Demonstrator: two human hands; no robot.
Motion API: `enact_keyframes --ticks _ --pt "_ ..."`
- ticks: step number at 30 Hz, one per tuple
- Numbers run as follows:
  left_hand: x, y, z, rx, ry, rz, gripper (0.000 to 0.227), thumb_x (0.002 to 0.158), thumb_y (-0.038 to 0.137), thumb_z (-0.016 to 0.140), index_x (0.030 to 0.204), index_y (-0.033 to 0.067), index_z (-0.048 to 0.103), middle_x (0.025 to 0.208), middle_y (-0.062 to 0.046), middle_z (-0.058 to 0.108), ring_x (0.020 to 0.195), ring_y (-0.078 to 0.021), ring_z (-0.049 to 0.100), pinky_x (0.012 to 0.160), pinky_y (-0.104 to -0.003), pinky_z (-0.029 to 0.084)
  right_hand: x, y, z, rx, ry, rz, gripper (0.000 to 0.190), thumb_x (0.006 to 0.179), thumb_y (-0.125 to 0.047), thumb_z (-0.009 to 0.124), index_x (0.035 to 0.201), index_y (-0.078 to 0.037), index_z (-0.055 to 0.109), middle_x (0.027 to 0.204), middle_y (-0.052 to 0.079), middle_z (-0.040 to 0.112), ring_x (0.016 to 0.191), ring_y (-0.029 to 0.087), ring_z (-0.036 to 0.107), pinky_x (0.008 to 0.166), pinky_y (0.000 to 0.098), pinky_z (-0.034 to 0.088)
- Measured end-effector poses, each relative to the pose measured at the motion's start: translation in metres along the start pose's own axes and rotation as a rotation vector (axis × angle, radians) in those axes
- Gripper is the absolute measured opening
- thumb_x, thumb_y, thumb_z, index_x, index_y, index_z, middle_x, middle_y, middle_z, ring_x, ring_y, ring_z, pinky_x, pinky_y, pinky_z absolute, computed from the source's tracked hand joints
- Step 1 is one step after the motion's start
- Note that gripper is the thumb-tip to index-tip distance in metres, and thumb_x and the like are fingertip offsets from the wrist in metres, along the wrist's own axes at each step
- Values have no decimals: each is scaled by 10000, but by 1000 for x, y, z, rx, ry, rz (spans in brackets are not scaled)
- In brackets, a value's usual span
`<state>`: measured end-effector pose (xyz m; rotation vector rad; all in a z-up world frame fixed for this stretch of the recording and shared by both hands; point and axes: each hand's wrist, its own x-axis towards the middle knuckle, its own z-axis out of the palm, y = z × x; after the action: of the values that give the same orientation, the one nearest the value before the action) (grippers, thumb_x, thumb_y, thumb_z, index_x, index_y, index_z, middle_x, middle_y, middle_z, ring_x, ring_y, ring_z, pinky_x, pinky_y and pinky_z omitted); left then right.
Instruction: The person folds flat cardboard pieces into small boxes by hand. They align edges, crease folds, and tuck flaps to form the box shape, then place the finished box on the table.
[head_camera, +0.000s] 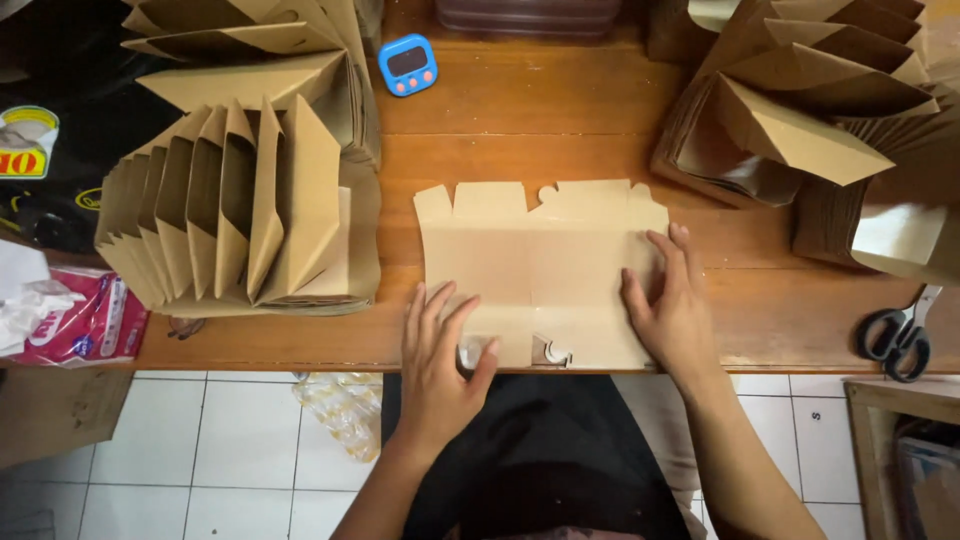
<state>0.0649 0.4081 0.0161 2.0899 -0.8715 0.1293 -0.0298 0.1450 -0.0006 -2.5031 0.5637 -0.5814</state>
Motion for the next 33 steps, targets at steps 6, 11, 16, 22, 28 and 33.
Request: enact_keyframes --ticks 6,11,16,22,28,33 --pt "8 -23 -6 23 -235 34 654 725 317 828 1296 104 592 1440 -208 428 1386 -582 226 1103 -650 212 16 13 12 -110 3 68 416 928 -266 663 1305 -128 558 1423 224 449 1335 429 438 1114 516 359" --pt "10 -26 -9 38 -269 24 639 736 344 826 1290 120 599 1441 -192 436 1376 -572 247 1088 -666 222 17 -33 -7 -293 83 -155 375 895 -297 710 1208 -111 623 1405 222 466 1354 426 442 1149 503 312" --pt "15 -29 -7 110 -214 125 569 792 426 779 1238 125 597 1448 -107 458 1417 -422 295 1123 -553 308 13 -78 -23 -416 -43 -459 398 914 -357 662 1264 -168 634 1285 53 648 1213 214 593 1157 654 149" --pt "27 -28 -6 152 -205 188 566 801 455 751 1238 131 596 1437 -100 472 1391 -439 345 1110 -560 342 29 -85 -12 35 -282 -519 510 893 -253 684 1367 -135 537 1306 73 592 1128 306 538 1018 435 435" --pt "33 -32 -4 182 -175 164 542 845 423 736 1291 145 600 1454 -72 484 1396 -419 364 1069 -543 395 28 -79 11 -64 -361 -626 478 864 -345 698 1224 -49 592 1155 93 608 1131 269 573 924 392 471" --pt "37 -37 -18 158 -154 245 435 801 390 801 1143 152 678 1354 -30 573 1336 -388 461 1043 -484 453 29 -81 6 157 -370 -559 352 884 -297 692 1099 -21 653 1163 93 663 1039 290 622 925 387 489"
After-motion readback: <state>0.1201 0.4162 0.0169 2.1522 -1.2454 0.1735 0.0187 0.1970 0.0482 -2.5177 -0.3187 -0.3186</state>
